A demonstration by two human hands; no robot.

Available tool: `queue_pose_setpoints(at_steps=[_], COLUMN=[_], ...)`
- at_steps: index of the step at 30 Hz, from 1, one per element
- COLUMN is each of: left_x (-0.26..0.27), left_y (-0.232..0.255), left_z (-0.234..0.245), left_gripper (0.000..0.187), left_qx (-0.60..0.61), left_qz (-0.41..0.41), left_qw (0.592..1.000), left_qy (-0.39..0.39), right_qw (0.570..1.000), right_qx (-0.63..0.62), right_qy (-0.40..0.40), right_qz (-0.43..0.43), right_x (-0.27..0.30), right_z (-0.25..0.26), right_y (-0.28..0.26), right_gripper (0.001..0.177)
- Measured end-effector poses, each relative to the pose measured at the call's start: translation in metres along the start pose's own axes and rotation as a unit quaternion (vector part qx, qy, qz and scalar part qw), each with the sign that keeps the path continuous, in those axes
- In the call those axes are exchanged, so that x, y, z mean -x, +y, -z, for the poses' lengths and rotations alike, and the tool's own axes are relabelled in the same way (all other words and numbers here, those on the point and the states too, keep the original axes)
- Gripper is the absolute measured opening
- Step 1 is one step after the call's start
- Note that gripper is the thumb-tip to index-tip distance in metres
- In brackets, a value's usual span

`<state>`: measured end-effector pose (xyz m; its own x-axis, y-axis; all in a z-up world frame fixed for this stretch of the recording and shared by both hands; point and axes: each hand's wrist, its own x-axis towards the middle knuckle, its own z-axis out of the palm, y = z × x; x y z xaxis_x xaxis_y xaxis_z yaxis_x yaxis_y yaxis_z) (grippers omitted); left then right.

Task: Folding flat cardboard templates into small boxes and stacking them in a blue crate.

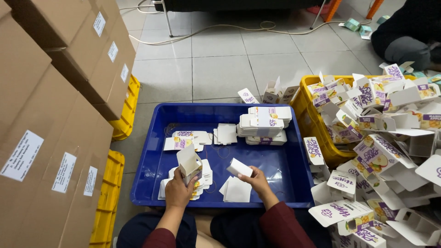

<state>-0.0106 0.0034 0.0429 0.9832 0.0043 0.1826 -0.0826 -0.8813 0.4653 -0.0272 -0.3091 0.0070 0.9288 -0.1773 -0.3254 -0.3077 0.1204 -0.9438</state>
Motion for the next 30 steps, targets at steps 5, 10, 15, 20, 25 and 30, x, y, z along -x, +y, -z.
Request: queue_pose_setpoints(at_steps=[5,10,15,20,25,30], left_x=[0.000,0.000,0.000,0.000,-0.001,0.001], left_y=[0.001,0.001,0.002,0.004,0.002,0.000], left_z=[0.002,0.002,0.003,0.005,0.004,0.001], left_gripper=[0.068,0.070,0.069,0.070,0.070,0.068], left_qx=[0.012,-0.003,0.006,0.005,-0.001,0.004], left_qz=[0.003,0.001,0.002,0.012,0.003,-0.018], left_qw=[1.000,1.000,1.000,1.000,1.000,0.999], left_qy=[0.001,-0.007,-0.010,-0.025,-0.031,-0.041], right_qw=[0.997,0.988,0.957,0.954,0.952,0.960], right_qx=[0.059,-0.131,-0.259,-0.258,-0.258,-0.232], right_qy=[0.010,-0.057,-0.102,-0.133,-0.154,-0.145], right_qz=[-0.042,-0.066,-0.080,-0.076,-0.058,-0.065], right_x=[0.004,0.003,0.008,0.013,0.018,0.020], right_z=[-0.005,-0.005,-0.004,-0.006,-0.009,-0.014], right_y=[-0.004,-0.002,-0.014,-0.022,-0.031,-0.035], right_gripper=[0.038,0.072,0.062,0.064,0.056,0.059])
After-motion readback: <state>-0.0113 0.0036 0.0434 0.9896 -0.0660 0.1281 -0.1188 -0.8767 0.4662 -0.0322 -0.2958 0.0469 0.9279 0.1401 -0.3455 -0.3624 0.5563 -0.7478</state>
